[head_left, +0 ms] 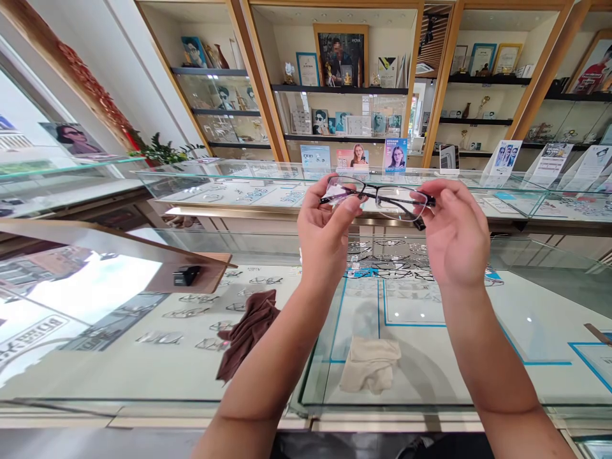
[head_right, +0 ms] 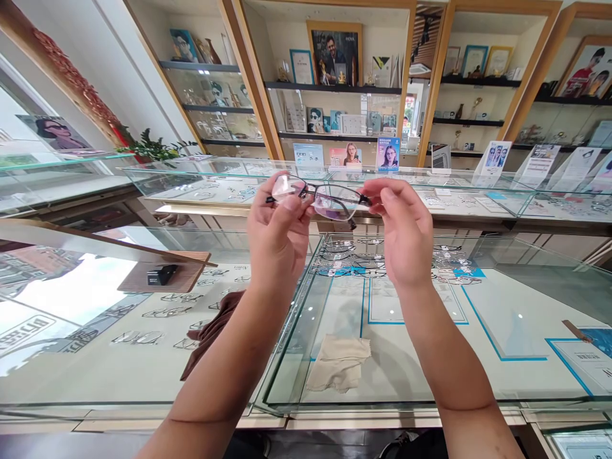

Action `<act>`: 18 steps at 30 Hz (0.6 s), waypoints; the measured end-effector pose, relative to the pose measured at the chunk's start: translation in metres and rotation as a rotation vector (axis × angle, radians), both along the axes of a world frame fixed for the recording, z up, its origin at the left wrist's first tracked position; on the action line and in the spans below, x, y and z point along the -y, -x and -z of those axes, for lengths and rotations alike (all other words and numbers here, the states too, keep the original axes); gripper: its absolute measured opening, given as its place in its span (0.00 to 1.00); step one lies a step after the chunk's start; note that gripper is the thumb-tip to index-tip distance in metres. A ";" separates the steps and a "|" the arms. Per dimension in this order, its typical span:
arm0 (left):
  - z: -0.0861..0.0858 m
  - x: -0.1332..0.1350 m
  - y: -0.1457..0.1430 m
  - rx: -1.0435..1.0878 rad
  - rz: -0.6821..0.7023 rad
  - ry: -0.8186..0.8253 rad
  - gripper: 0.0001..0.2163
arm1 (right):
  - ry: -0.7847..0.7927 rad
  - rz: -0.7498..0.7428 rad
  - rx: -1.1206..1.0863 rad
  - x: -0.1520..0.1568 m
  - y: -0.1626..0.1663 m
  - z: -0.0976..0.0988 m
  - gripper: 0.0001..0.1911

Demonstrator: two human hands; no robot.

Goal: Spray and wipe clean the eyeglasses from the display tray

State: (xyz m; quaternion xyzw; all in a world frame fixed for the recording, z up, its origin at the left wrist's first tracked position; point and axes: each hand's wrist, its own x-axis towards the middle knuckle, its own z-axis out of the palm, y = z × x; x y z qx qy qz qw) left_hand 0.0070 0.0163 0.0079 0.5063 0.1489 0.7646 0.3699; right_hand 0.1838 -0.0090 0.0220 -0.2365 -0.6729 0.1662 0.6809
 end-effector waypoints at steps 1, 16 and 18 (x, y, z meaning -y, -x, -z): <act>-0.002 0.001 0.000 0.006 0.094 0.061 0.24 | -0.025 0.005 0.066 0.000 -0.001 -0.001 0.20; -0.010 0.007 -0.002 -0.053 0.748 0.603 0.07 | -0.287 0.189 0.471 0.004 -0.006 -0.010 0.17; -0.008 0.005 -0.001 -0.068 0.788 0.616 0.06 | -0.316 0.195 0.478 0.001 -0.006 -0.009 0.15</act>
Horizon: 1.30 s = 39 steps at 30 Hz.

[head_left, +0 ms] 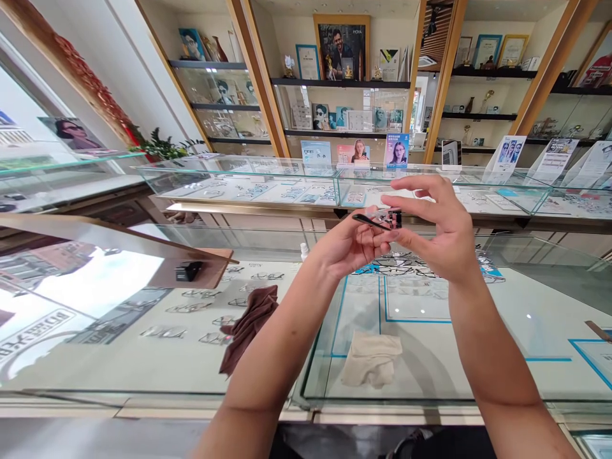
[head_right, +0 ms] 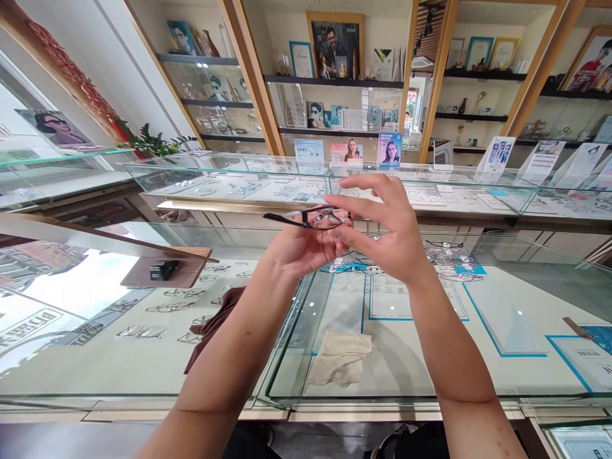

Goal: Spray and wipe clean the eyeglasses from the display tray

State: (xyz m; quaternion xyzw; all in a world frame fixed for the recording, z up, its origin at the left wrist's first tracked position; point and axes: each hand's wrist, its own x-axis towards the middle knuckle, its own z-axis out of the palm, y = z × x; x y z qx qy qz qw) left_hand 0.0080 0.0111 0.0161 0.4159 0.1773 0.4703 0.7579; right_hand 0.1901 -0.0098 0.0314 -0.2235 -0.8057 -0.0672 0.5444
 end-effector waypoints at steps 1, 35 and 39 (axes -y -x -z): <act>0.001 -0.001 0.000 -0.001 0.019 0.010 0.06 | -0.015 0.000 -0.001 -0.002 0.000 0.001 0.14; 0.107 0.010 0.048 -1.490 0.608 -0.674 0.18 | 0.691 0.692 0.603 -0.149 -0.019 0.131 0.15; 0.108 0.018 0.043 -1.562 0.622 -0.769 0.21 | 0.696 0.704 0.642 -0.152 -0.021 0.144 0.15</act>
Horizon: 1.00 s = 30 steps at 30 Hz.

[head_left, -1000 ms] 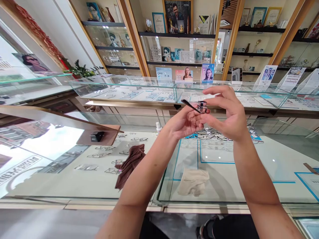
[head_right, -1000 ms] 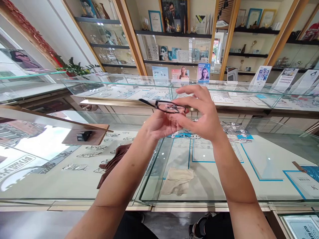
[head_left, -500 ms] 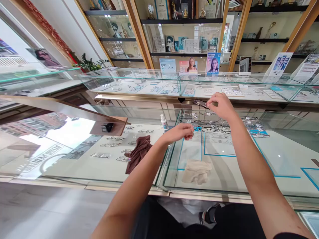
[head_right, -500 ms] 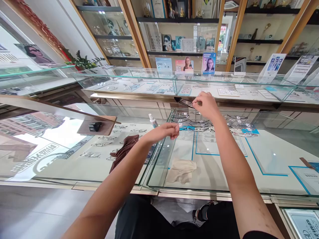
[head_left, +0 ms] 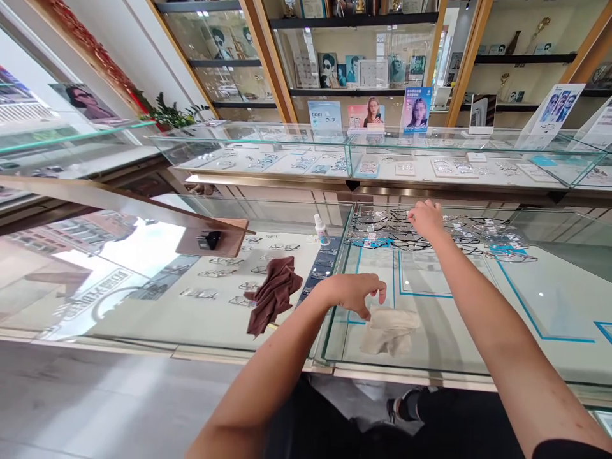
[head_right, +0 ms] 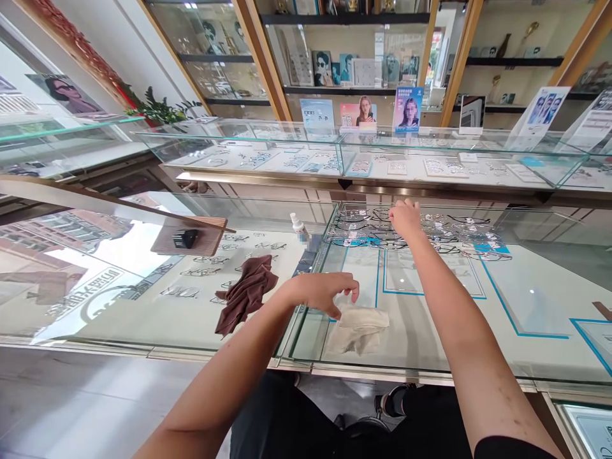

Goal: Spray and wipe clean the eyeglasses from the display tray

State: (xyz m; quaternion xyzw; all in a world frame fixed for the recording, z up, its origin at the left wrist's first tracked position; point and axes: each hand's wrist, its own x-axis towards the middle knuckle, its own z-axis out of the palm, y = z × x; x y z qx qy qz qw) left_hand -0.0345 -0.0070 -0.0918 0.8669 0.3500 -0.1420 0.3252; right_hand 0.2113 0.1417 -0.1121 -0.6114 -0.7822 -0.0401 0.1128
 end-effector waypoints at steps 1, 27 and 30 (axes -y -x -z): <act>0.000 0.002 -0.002 -0.005 0.003 -0.014 0.20 | 0.002 0.003 0.007 0.000 0.000 0.002 0.16; 0.015 -0.021 -0.013 1.006 -0.490 0.328 0.15 | 0.547 -0.459 -0.880 0.059 0.017 -0.048 0.35; 0.016 -0.024 -0.016 1.169 -0.645 0.423 0.16 | 0.774 -0.444 -0.982 0.095 0.015 -0.032 0.40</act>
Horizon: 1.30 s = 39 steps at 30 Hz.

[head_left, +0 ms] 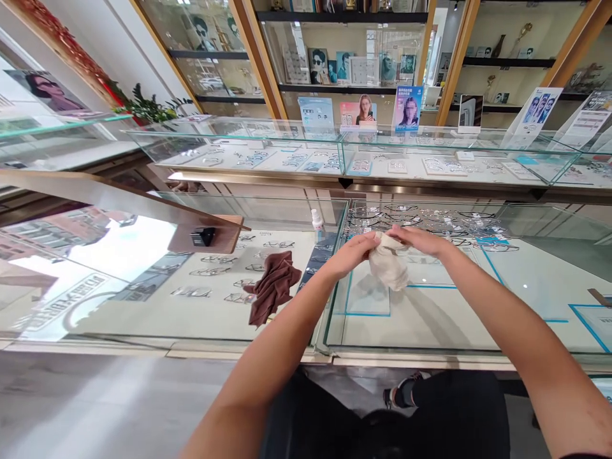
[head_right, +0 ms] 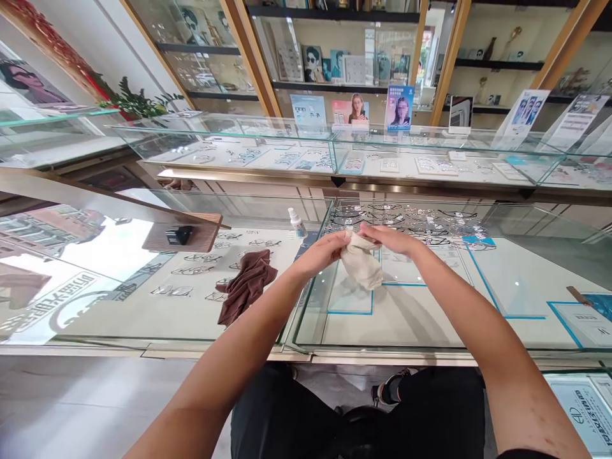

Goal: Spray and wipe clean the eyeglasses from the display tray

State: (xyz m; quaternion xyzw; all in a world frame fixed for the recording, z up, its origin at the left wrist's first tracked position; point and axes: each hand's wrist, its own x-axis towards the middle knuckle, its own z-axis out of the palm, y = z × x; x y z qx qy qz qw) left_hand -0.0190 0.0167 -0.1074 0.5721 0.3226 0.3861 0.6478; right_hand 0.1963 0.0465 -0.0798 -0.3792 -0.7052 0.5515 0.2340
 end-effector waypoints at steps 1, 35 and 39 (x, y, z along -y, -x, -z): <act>-0.001 0.000 -0.001 0.040 -0.036 0.021 0.18 | 0.030 0.053 -0.053 0.011 0.000 0.006 0.40; -0.003 0.024 -0.007 -0.053 -0.232 -0.597 0.12 | -0.550 0.348 -0.101 0.075 0.010 0.000 0.05; -0.002 0.022 -0.007 0.019 -0.223 -0.529 0.12 | -0.395 0.336 -0.162 0.073 0.008 -0.002 0.09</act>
